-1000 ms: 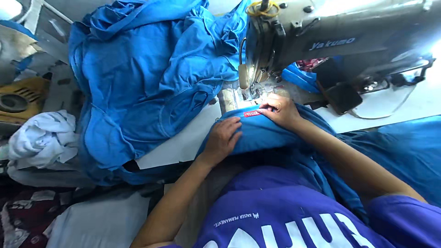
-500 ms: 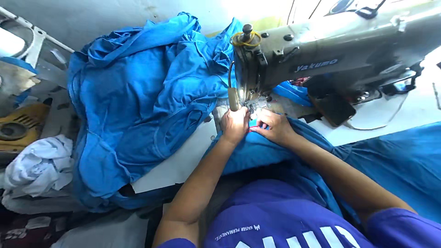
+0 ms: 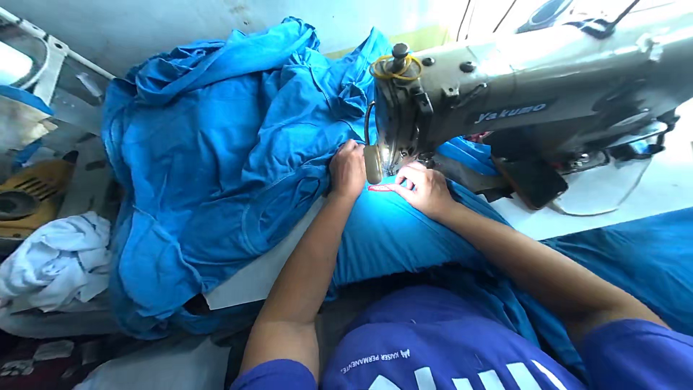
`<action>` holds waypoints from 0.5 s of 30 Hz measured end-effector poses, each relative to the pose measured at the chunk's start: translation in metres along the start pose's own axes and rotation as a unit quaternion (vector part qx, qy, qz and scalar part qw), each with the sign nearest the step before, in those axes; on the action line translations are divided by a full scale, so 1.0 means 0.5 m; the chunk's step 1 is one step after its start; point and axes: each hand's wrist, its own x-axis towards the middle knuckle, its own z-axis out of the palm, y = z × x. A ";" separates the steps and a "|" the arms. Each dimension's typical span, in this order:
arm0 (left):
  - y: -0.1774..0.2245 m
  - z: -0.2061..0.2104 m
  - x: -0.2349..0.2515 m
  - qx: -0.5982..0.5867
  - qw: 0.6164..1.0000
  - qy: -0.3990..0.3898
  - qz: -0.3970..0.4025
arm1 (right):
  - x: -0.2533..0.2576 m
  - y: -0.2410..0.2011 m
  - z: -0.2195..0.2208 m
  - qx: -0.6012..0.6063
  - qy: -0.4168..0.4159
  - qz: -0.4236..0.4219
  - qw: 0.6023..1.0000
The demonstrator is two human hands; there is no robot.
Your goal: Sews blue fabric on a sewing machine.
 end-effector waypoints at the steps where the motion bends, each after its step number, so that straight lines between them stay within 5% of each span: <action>1: 0.003 -0.004 0.003 -0.009 1.000 0.013 -0.010 | 0.002 -0.001 0.001 0.000 0.005 0.000 1.000; 10: 0.000 -0.002 -0.014 -0.073 0.993 -0.029 0.093 | -0.011 0.002 0.003 0.032 0.019 0.002 0.999; 13: 0.037 -0.060 -0.044 0.011 0.991 -0.110 0.078 | -0.012 0.000 -0.001 0.032 0.015 0.001 0.999; 15: 0.076 -0.090 -0.108 0.063 0.990 -0.095 0.078 | -0.015 0.000 -0.002 0.037 0.012 0.002 0.999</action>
